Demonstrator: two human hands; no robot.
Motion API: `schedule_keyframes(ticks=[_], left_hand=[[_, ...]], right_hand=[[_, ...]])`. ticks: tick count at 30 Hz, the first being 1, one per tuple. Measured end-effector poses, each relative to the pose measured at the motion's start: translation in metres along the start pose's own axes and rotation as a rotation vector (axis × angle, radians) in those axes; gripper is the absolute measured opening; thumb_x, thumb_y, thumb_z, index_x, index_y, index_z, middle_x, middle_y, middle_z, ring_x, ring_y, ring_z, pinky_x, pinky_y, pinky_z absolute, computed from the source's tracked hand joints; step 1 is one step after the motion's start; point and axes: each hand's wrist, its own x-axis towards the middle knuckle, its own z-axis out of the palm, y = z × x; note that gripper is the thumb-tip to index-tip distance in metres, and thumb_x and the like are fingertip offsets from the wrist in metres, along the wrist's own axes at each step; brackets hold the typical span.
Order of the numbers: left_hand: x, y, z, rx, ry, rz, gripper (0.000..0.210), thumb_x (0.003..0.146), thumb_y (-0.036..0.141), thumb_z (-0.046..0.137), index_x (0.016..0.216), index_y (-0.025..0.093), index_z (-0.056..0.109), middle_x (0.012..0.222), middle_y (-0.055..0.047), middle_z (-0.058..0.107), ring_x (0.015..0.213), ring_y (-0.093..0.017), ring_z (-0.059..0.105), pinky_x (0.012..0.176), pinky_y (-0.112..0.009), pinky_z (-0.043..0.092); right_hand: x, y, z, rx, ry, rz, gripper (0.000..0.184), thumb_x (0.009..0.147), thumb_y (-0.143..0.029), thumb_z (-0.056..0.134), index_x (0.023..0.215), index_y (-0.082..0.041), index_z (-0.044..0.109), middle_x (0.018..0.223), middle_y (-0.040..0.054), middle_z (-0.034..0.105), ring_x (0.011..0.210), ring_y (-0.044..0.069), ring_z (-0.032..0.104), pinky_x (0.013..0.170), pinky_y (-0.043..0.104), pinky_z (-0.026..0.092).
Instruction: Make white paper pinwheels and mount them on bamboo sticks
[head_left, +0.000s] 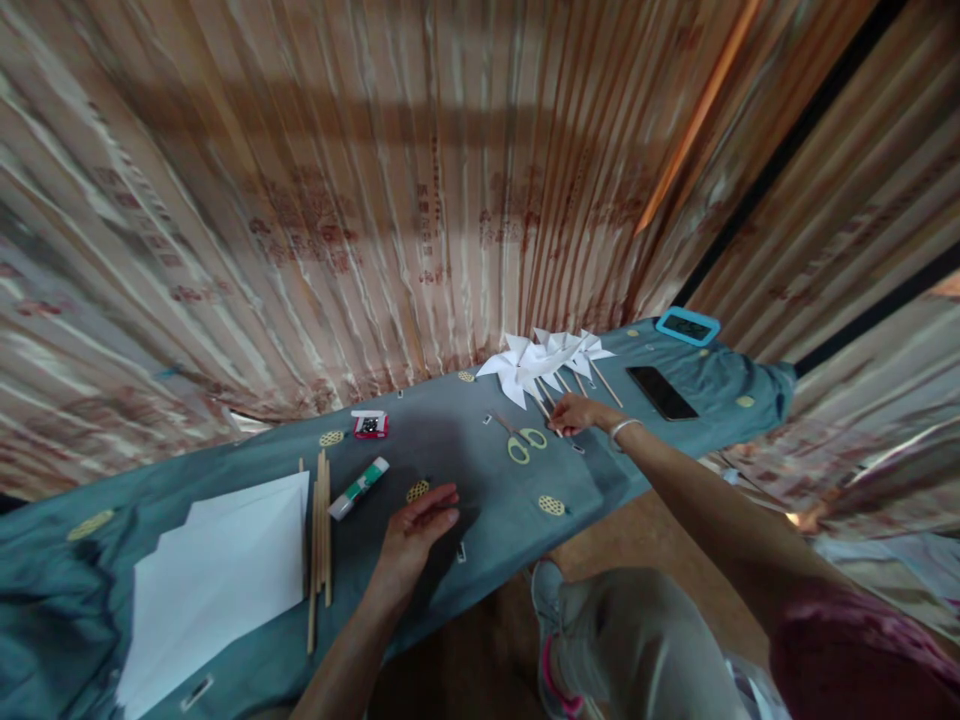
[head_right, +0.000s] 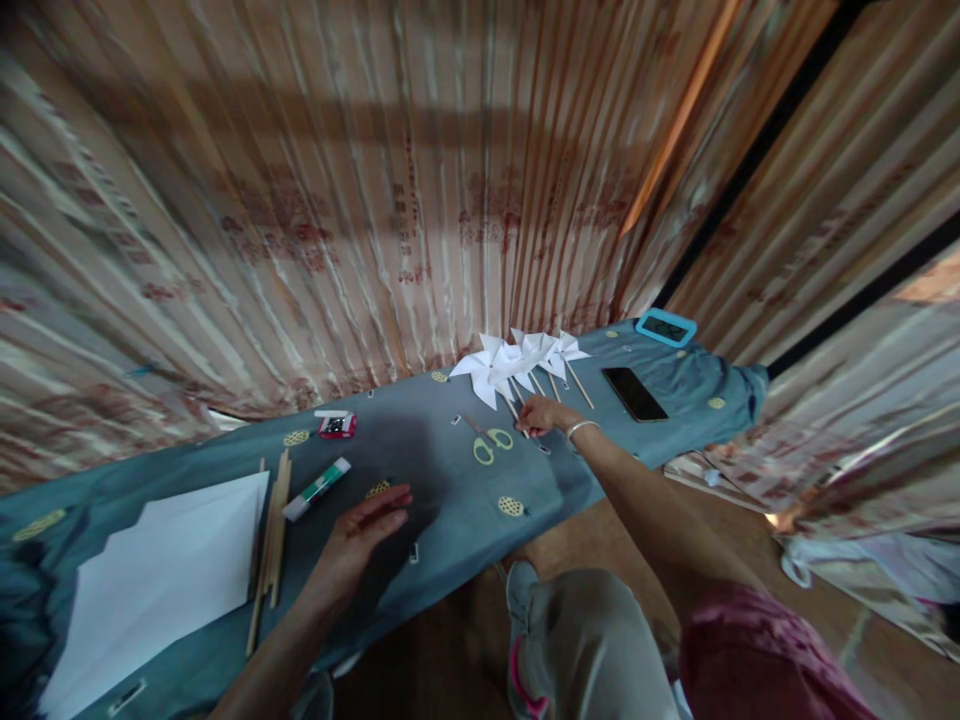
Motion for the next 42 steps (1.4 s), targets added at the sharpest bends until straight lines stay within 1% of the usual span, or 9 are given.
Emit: schedule_keyframes(ticks=[6, 17, 24, 29, 31, 33, 37, 40, 42], left_hand=[[-0.001, 0.0, -0.001, 0.001, -0.012, 0.0, 0.036, 0.053, 0.032, 0.081, 0.088, 0.024, 0.077, 0.096, -0.009, 0.076, 0.1, -0.028, 0.067, 0.094, -0.039, 0.049], [-0.003, 0.003, 0.001, -0.059, 0.0, -0.013, 0.045, 0.049, 0.034, 0.084, 0.09, 0.017, 0.077, 0.094, -0.012, 0.076, 0.098, -0.027, 0.067, 0.095, -0.04, 0.048], [-0.006, 0.006, -0.003, -0.056, -0.002, -0.029, 0.047, 0.05, 0.033, 0.084, 0.093, 0.017, 0.076, 0.096, -0.011, 0.076, 0.098, -0.026, 0.067, 0.096, -0.04, 0.047], [-0.006, -0.004, -0.007, -0.064, -0.014, 0.01, 0.044, 0.051, 0.031, 0.083, 0.092, 0.016, 0.076, 0.093, -0.01, 0.076, 0.093, -0.025, 0.068, 0.09, -0.038, 0.051], [-0.007, -0.011, -0.008, -0.053, -0.023, 0.039, 0.04, 0.053, 0.03, 0.081, 0.09, 0.016, 0.076, 0.091, -0.01, 0.076, 0.089, -0.024, 0.068, 0.085, -0.037, 0.052], [-0.008, -0.018, -0.009, -0.004, -0.032, 0.093, 0.036, 0.056, 0.028, 0.078, 0.09, 0.016, 0.076, 0.09, -0.009, 0.076, 0.085, -0.022, 0.069, 0.083, -0.035, 0.053], [-0.012, -0.027, -0.015, 0.044, 0.035, 0.138, 0.022, 0.06, 0.025, 0.073, 0.08, 0.016, 0.076, 0.079, -0.007, 0.075, 0.075, -0.02, 0.068, 0.074, -0.031, 0.054], [-0.02, -0.025, -0.032, 0.096, 0.108, 0.184, 0.017, 0.065, 0.028, 0.069, 0.074, 0.016, 0.075, 0.07, -0.005, 0.073, 0.065, -0.017, 0.065, 0.065, -0.029, 0.053], [-0.027, -0.019, -0.053, 0.143, 0.175, 0.22, 0.017, 0.066, 0.029, 0.067, 0.075, 0.016, 0.075, 0.068, -0.004, 0.072, 0.063, -0.017, 0.064, 0.064, -0.029, 0.053]], right_hand=[[0.003, -0.002, -0.001, -0.037, -0.016, 0.007, 0.029, 0.067, -0.026, 0.077, 0.047, -0.015, 0.059, 0.046, 0.0013, 0.059, 0.047, 0.01, 0.054, 0.053, 0.022, 0.048], [0.007, -0.006, -0.001, -0.205, 0.046, 0.02, 0.032, 0.074, -0.027, 0.071, 0.048, -0.014, 0.059, 0.045, 0.0043, 0.059, 0.045, 0.012, 0.055, 0.05, 0.023, 0.047], [-0.002, -0.012, -0.001, -0.346, 0.115, 0.036, 0.029, 0.081, -0.026, 0.064, 0.055, -0.013, 0.064, 0.059, 0.0075, 0.067, 0.058, 0.017, 0.065, 0.059, 0.025, 0.049], [-0.029, -0.021, 0.003, -0.498, 0.286, -0.029, 0.015, 0.081, -0.022, 0.064, 0.071, -0.012, 0.07, 0.074, 0.0129, 0.07, 0.082, 0.025, 0.068, 0.072, 0.029, 0.047], [-0.044, -0.028, 0.016, -0.529, 0.35, -0.105, 0.015, 0.084, -0.02, 0.059, 0.082, -0.011, 0.07, 0.087, 0.0162, 0.071, 0.089, 0.026, 0.066, 0.074, 0.03, 0.045], [-0.058, -0.038, 0.04, -0.53, 0.344, -0.212, 0.02, 0.088, -0.023, 0.054, 0.086, -0.012, 0.071, 0.089, 0.0152, 0.072, 0.086, 0.026, 0.066, 0.071, 0.03, 0.043], [-0.082, -0.069, 0.11, -0.457, 0.272, -0.442, 0.025, 0.09, -0.028, 0.049, 0.085, -0.018, 0.071, 0.077, 0.0045, 0.073, 0.073, 0.018, 0.067, 0.065, 0.025, 0.041], [-0.093, -0.092, 0.164, -0.174, 0.263, -0.627, 0.026, 0.09, -0.03, 0.048, 0.083, -0.018, 0.071, 0.078, 0.0035, 0.074, 0.071, 0.018, 0.068, 0.064, 0.025, 0.043], [-0.095, -0.104, 0.19, -0.09, 0.278, -0.66, 0.024, 0.091, -0.028, 0.049, 0.089, -0.02, 0.071, 0.082, 0.0036, 0.075, 0.074, 0.019, 0.07, 0.065, 0.025, 0.045]])
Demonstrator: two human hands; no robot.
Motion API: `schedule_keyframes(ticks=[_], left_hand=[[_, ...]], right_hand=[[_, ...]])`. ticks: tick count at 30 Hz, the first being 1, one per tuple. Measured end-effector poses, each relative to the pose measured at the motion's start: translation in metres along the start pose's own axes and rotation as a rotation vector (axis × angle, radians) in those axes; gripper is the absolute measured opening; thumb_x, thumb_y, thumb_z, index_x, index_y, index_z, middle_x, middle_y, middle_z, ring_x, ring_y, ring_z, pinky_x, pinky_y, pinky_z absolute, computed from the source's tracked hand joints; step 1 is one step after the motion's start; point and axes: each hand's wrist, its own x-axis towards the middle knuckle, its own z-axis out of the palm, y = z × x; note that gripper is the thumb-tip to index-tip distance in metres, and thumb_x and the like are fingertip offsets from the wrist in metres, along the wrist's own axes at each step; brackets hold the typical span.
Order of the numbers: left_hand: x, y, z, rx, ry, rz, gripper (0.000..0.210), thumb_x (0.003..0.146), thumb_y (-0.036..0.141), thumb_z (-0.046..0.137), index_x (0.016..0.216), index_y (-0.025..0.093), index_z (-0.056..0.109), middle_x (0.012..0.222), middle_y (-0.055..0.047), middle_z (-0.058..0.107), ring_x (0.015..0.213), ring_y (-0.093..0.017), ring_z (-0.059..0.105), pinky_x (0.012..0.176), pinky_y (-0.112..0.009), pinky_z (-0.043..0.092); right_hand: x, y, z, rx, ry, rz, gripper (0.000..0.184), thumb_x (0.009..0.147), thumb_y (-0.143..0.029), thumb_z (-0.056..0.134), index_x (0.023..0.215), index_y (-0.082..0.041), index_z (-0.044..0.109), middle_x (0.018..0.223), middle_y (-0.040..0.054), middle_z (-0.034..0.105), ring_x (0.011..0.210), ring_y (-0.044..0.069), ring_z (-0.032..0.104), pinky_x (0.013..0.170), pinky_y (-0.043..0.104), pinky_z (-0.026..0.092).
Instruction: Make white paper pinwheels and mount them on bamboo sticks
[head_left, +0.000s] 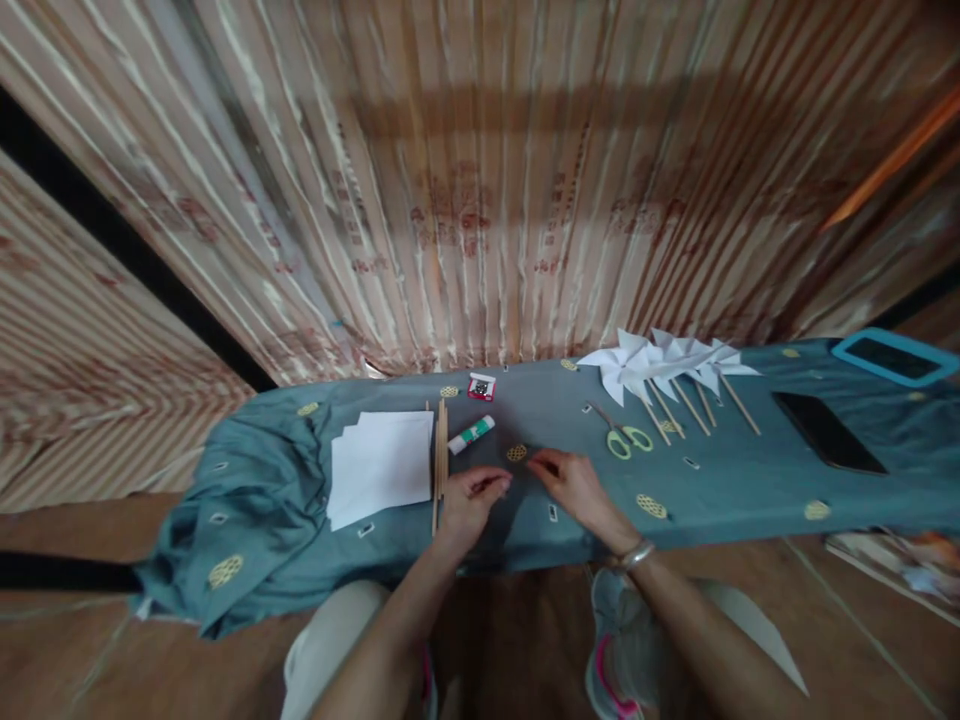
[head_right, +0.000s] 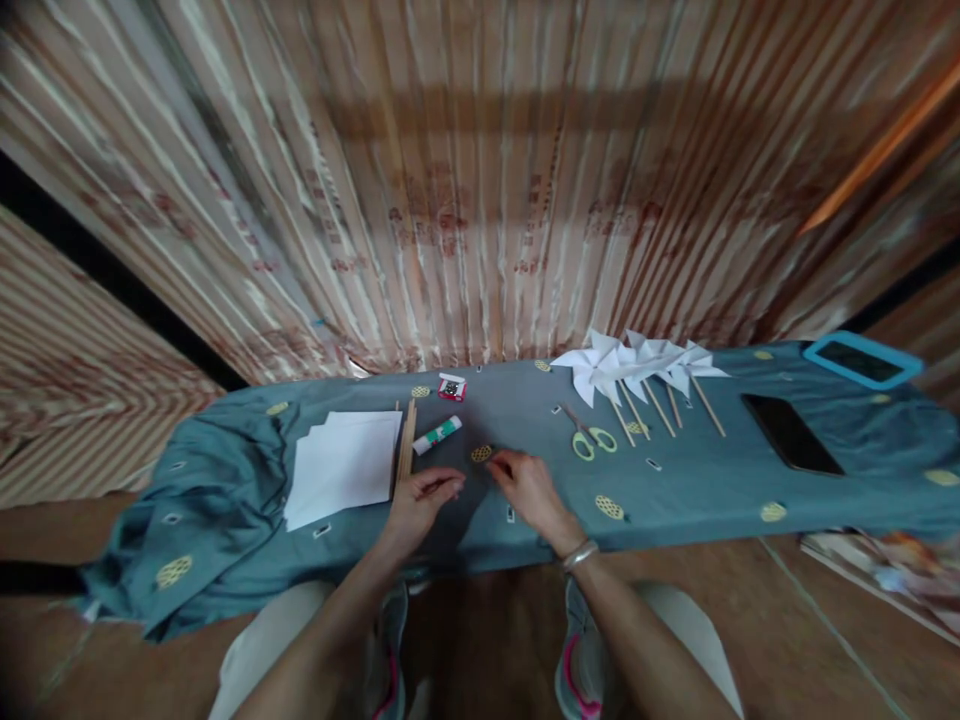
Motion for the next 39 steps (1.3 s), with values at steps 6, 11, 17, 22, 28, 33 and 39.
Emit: schedule_keyframes(ticks=[6, 11, 17, 22, 28, 33, 39], left_hand=[[-0.005, 0.006, -0.092, 0.242, 0.216, 0.121, 0.025, 0.063, 0.021, 0.071, 0.088, 0.022, 0.075, 0.102, -0.006, 0.07, 0.107, -0.025, 0.06, 0.102, -0.042, 0.043], [-0.008, -0.016, -0.123, 0.813, 0.146, 0.252, 0.056, 0.054, 0.012, 0.077, 0.109, 0.019, 0.07, 0.127, -0.011, 0.062, 0.131, -0.035, 0.042, 0.112, -0.053, 0.034], [-0.001, -0.035, -0.128, 0.856, 0.108, 0.269, 0.053, 0.062, 0.015, 0.073, 0.114, 0.019, 0.066, 0.13, -0.011, 0.06, 0.13, -0.032, 0.047, 0.11, -0.05, 0.038], [0.001, -0.038, -0.134, 0.786, 0.09, 0.247, 0.042, 0.064, 0.02, 0.073, 0.106, 0.019, 0.07, 0.126, -0.011, 0.063, 0.127, -0.03, 0.05, 0.11, -0.049, 0.038], [0.0, -0.037, -0.131, 0.714, 0.12, 0.253, 0.033, 0.064, 0.021, 0.073, 0.097, 0.022, 0.073, 0.12, -0.008, 0.066, 0.124, -0.028, 0.052, 0.109, -0.05, 0.038], [0.0, -0.035, -0.131, 0.667, 0.115, 0.243, 0.03, 0.064, 0.02, 0.074, 0.093, 0.023, 0.074, 0.118, -0.008, 0.067, 0.123, -0.029, 0.053, 0.108, -0.051, 0.039], [-0.001, -0.035, -0.133, 0.585, 0.105, 0.236, 0.019, 0.069, 0.025, 0.07, 0.087, 0.023, 0.076, 0.113, -0.008, 0.07, 0.121, -0.028, 0.055, 0.108, -0.05, 0.039]], right_hand=[[0.009, -0.016, 0.024, -0.035, 0.019, -0.091, 0.02, 0.091, -0.021, 0.052, 0.101, -0.018, 0.069, 0.097, 0.0075, 0.074, 0.088, 0.02, 0.07, 0.077, 0.027, 0.048], [0.017, -0.025, 0.018, -0.047, -0.01, -0.109, 0.019, 0.091, -0.021, 0.053, 0.101, -0.017, 0.069, 0.096, 0.0073, 0.074, 0.087, 0.02, 0.069, 0.075, 0.026, 0.046], [0.013, -0.035, 0.008, -0.116, -0.047, -0.127, 0.02, 0.092, -0.021, 0.052, 0.1, -0.018, 0.07, 0.095, 0.0065, 0.074, 0.086, 0.019, 0.069, 0.073, 0.024, 0.045], [0.013, -0.04, 0.001, -0.156, -0.081, -0.129, 0.021, 0.092, -0.019, 0.051, 0.098, -0.017, 0.071, 0.095, 0.007, 0.074, 0.086, 0.019, 0.069, 0.073, 0.024, 0.045], [0.015, -0.049, 0.007, -0.083, -0.095, -0.172, 0.021, 0.092, -0.018, 0.052, 0.098, -0.017, 0.071, 0.097, 0.0071, 0.075, 0.086, 0.02, 0.069, 0.075, 0.026, 0.046], [0.021, -0.062, 0.032, 0.034, -0.116, -0.283, 0.017, 0.09, -0.016, 0.055, 0.095, -0.017, 0.072, 0.097, 0.0072, 0.075, 0.089, 0.019, 0.069, 0.081, 0.029, 0.048], [0.027, -0.09, 0.065, -0.053, -0.166, -0.495, 0.022, 0.092, -0.01, 0.049, 0.106, -0.013, 0.066, 0.113, 0.0129, 0.067, 0.104, 0.021, 0.064, 0.089, 0.031, 0.048]])
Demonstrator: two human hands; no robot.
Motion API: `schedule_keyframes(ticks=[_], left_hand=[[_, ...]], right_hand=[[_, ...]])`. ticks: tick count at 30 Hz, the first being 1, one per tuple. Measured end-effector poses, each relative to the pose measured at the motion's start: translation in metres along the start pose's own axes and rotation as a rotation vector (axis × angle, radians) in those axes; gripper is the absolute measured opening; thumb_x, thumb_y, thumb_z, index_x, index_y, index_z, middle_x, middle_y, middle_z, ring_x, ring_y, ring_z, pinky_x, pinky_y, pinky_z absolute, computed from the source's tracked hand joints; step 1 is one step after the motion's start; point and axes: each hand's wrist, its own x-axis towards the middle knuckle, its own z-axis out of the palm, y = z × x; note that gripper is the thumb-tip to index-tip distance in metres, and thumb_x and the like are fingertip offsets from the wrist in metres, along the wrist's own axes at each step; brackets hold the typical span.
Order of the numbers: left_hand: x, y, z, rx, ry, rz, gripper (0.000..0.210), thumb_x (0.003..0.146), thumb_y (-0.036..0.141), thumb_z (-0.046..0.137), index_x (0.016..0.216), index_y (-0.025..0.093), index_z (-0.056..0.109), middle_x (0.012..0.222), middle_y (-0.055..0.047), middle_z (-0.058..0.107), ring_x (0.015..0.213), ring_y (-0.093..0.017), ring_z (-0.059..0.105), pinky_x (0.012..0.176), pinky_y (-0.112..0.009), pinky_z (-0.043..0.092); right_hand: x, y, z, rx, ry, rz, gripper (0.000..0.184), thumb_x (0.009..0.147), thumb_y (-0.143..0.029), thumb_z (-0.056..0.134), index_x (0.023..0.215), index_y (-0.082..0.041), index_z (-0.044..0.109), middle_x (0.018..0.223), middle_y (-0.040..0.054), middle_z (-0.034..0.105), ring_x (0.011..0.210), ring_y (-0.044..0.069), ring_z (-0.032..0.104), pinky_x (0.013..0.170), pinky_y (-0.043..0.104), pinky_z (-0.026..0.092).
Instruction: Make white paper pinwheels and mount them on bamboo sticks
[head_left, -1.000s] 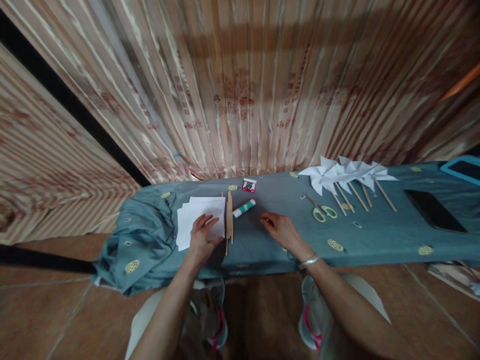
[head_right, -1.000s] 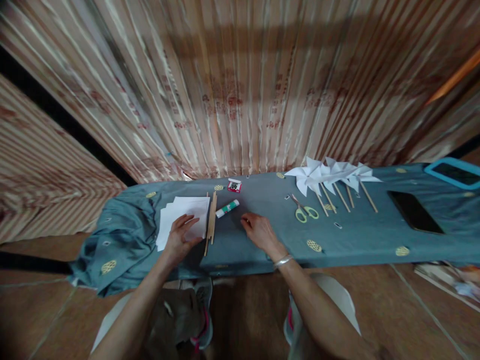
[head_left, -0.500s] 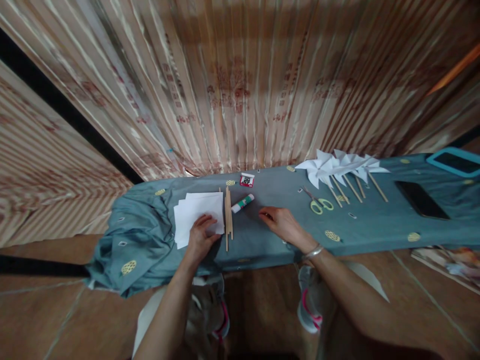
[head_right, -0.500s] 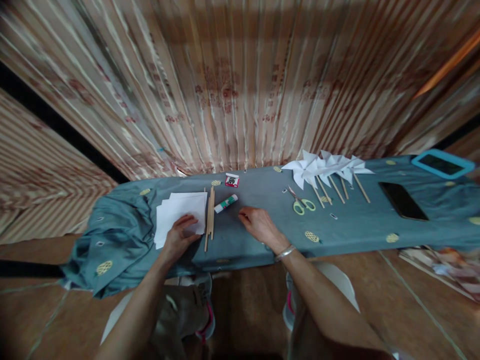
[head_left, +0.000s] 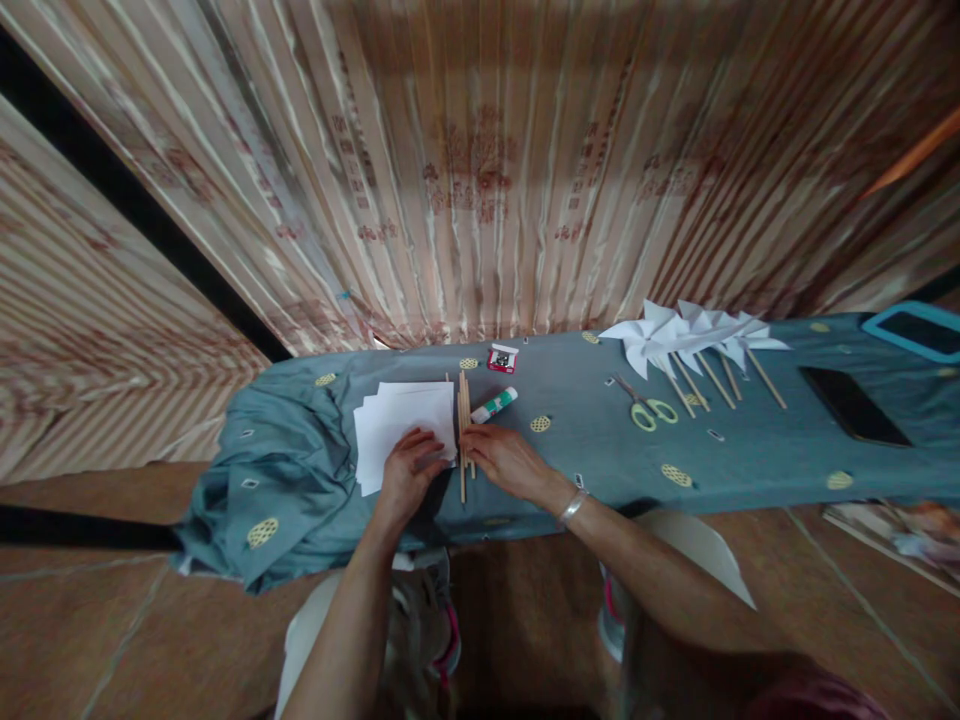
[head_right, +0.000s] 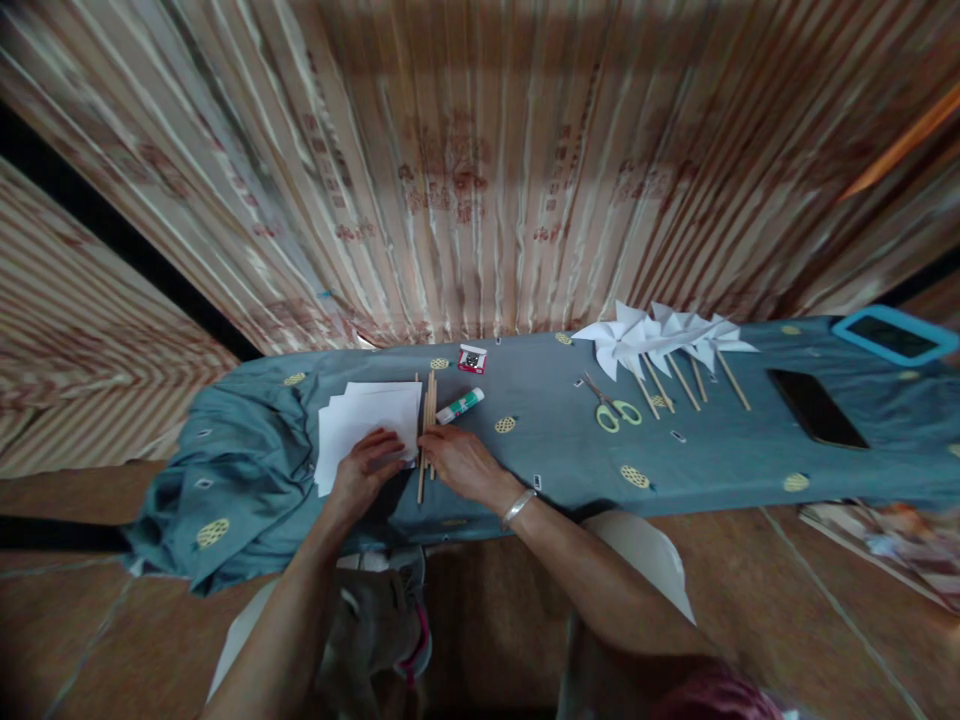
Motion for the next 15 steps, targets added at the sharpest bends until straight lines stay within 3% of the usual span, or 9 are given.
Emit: schedule_keyframes(ticks=[2, 5, 15], left_hand=[[-0.001, 0.0, 0.0, -0.048, 0.0, -0.011, 0.016, 0.072, 0.026, 0.067, 0.084, 0.022, 0.076, 0.109, -0.008, 0.071, 0.119, -0.028, 0.056, 0.107, -0.049, 0.041], [-0.002, 0.001, -0.001, -0.121, 0.024, -0.044, 0.017, 0.075, 0.029, 0.064, 0.082, 0.021, 0.076, 0.104, -0.008, 0.073, 0.114, -0.026, 0.06, 0.105, -0.045, 0.043], [-0.005, 0.004, -0.009, -0.23, 0.079, -0.156, 0.026, 0.066, 0.035, 0.073, 0.087, 0.019, 0.076, 0.11, -0.01, 0.072, 0.107, -0.026, 0.065, 0.102, -0.042, 0.044]], right_hand=[[0.007, -0.005, 0.007, -0.055, -0.026, -0.054, 0.025, 0.093, -0.007, 0.046, 0.111, -0.011, 0.063, 0.12, 0.0162, 0.063, 0.109, 0.022, 0.061, 0.09, 0.03, 0.047], [0.015, -0.006, 0.013, -0.081, -0.074, -0.092, 0.024, 0.093, -0.007, 0.045, 0.107, -0.011, 0.063, 0.109, 0.0139, 0.067, 0.103, 0.021, 0.062, 0.088, 0.029, 0.046], [0.029, -0.003, 0.016, 0.031, -0.052, 0.011, 0.02, 0.093, -0.012, 0.051, 0.084, -0.013, 0.069, 0.083, 0.0077, 0.071, 0.079, 0.016, 0.064, 0.069, 0.023, 0.042]])
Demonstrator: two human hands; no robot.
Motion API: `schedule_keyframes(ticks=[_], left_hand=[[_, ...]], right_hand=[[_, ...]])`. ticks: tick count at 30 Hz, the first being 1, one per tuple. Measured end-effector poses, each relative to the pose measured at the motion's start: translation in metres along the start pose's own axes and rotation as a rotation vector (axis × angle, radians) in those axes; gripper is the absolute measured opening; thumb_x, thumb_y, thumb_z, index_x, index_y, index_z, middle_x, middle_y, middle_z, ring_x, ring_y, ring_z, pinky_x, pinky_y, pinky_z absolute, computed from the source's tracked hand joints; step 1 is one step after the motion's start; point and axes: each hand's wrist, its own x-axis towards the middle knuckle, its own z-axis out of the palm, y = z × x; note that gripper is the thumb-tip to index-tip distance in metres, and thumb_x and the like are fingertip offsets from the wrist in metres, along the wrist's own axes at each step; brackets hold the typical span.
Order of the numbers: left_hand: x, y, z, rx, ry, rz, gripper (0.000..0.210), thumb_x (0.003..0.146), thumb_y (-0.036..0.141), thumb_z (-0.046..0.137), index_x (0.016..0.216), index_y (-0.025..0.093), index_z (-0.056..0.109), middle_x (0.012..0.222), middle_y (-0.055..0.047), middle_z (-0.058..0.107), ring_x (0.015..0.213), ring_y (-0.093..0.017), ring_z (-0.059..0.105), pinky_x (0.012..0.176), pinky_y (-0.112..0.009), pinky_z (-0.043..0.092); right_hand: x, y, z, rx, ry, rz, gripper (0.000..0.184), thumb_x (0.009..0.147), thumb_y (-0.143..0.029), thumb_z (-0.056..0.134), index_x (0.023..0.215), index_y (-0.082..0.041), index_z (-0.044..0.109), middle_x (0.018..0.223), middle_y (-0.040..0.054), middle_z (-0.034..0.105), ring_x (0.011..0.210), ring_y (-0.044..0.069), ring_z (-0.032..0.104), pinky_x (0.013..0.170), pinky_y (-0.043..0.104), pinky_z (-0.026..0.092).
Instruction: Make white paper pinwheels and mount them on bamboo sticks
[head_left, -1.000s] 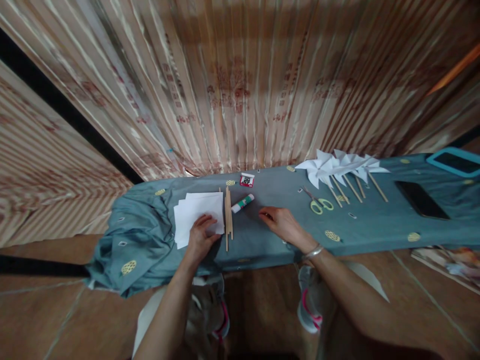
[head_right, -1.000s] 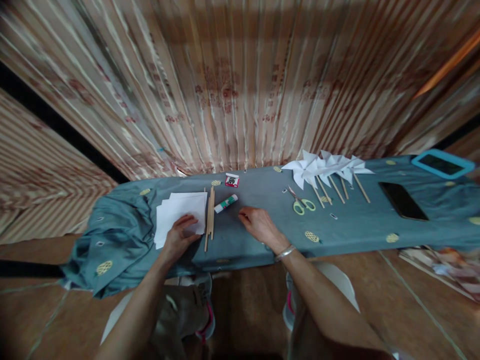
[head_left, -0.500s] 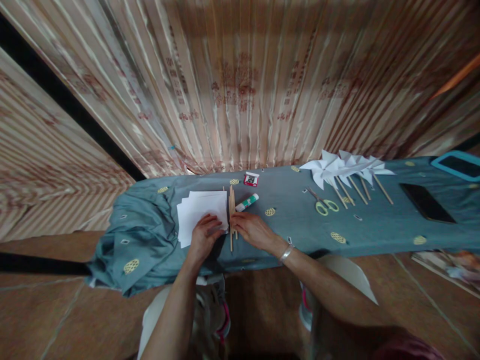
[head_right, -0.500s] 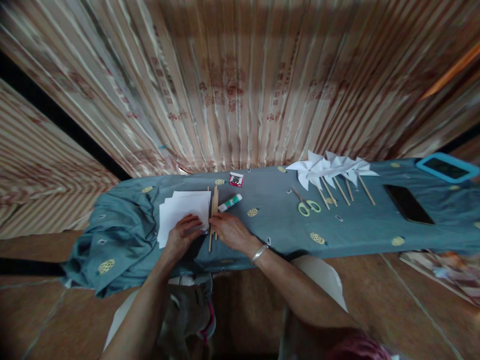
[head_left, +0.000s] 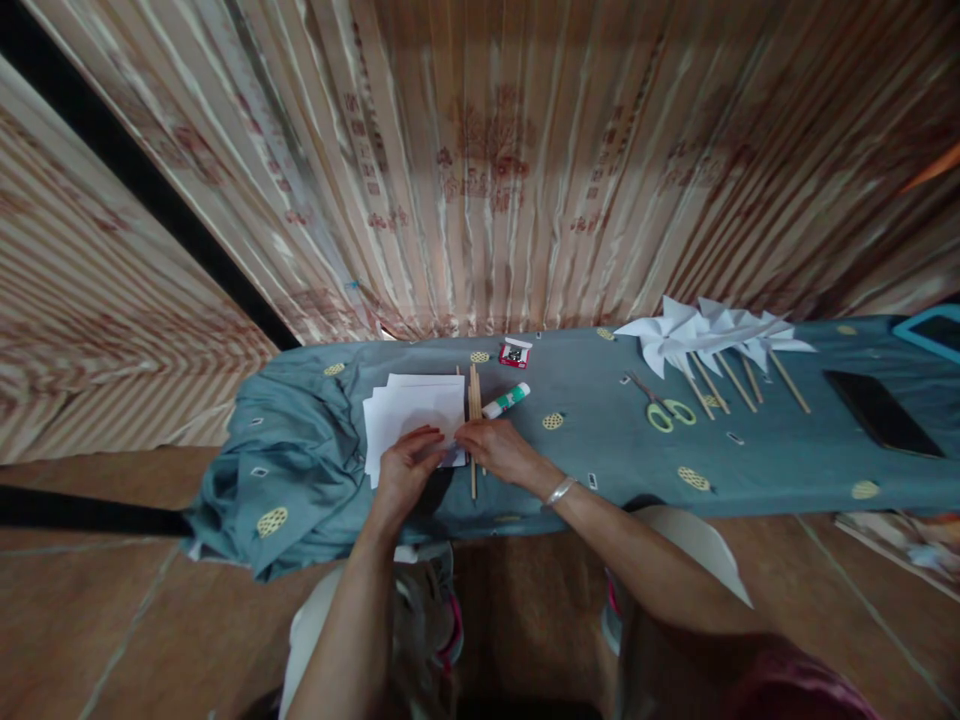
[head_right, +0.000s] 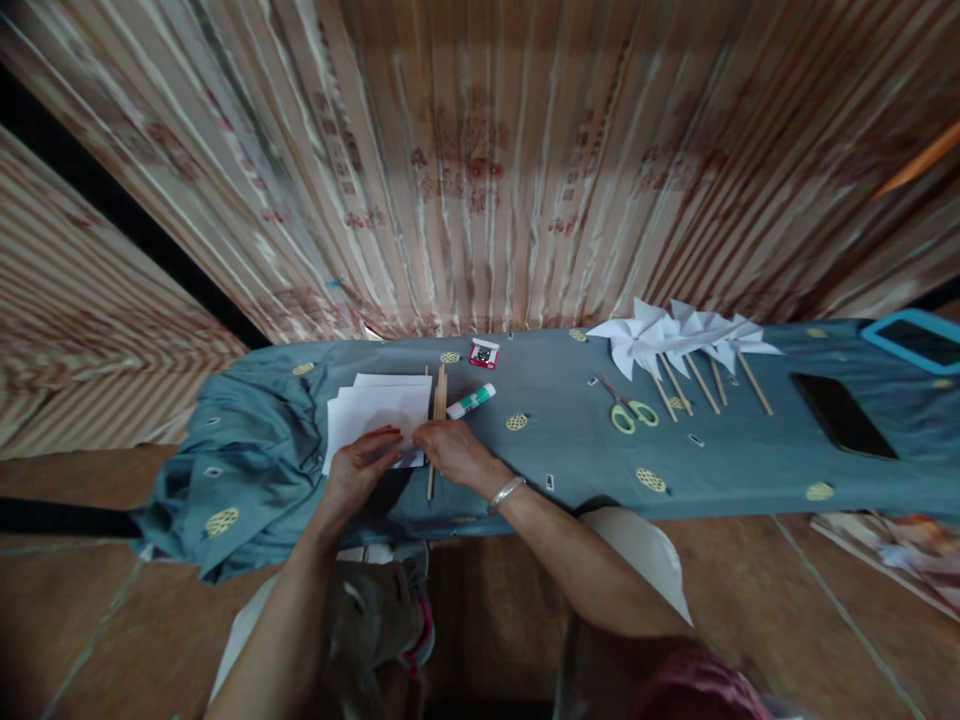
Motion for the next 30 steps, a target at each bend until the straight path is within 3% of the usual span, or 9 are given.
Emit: schedule_keyframes(ticks=[8, 15, 22, 27, 30], left_hand=[[-0.001, 0.003, -0.007, -0.023, 0.043, -0.022, 0.026, 0.064, 0.038, 0.073, 0.084, 0.021, 0.076, 0.109, -0.008, 0.073, 0.106, -0.026, 0.064, 0.102, -0.042, 0.044], [-0.002, 0.01, -0.011, -0.015, 0.064, 0.014, 0.026, 0.067, 0.038, 0.07, 0.084, 0.019, 0.077, 0.107, -0.01, 0.073, 0.108, -0.026, 0.064, 0.104, -0.043, 0.043], [-0.002, 0.009, -0.01, 0.124, 0.012, 0.064, 0.025, 0.069, 0.034, 0.07, 0.087, 0.019, 0.077, 0.108, -0.011, 0.072, 0.109, -0.027, 0.063, 0.103, -0.046, 0.045], [-0.004, 0.006, -0.003, 0.337, -0.03, 0.177, 0.036, 0.06, 0.026, 0.078, 0.095, 0.023, 0.075, 0.12, -0.008, 0.067, 0.13, -0.031, 0.046, 0.111, -0.051, 0.036], [-0.003, 0.003, 0.0, 0.43, -0.048, 0.209, 0.044, 0.057, 0.025, 0.08, 0.1, 0.022, 0.073, 0.125, -0.009, 0.064, 0.132, -0.034, 0.043, 0.111, -0.054, 0.035]], right_hand=[[0.005, 0.005, -0.002, 0.127, 0.068, 0.081, 0.01, 0.086, -0.016, 0.063, 0.082, -0.016, 0.073, 0.073, 0.0017, 0.072, 0.066, 0.012, 0.062, 0.061, 0.019, 0.04], [0.009, 0.013, -0.002, 0.433, 0.08, 0.12, 0.015, 0.085, -0.023, 0.065, 0.076, -0.014, 0.073, 0.068, -0.0001, 0.071, 0.061, 0.011, 0.061, 0.058, 0.019, 0.041], [0.009, 0.013, -0.005, 0.339, 0.098, 0.105, 0.014, 0.085, -0.015, 0.061, 0.076, -0.015, 0.071, 0.07, 0.0, 0.071, 0.064, 0.011, 0.061, 0.062, 0.02, 0.042], [0.007, 0.015, -0.012, 0.285, 0.112, 0.113, 0.015, 0.086, -0.01, 0.058, 0.088, -0.015, 0.072, 0.087, 0.0046, 0.073, 0.079, 0.015, 0.065, 0.075, 0.025, 0.045], [0.001, 0.014, -0.014, 0.243, 0.054, 0.046, 0.023, 0.083, -0.005, 0.06, 0.099, -0.016, 0.071, 0.099, 0.0072, 0.072, 0.091, 0.018, 0.065, 0.083, 0.029, 0.046]])
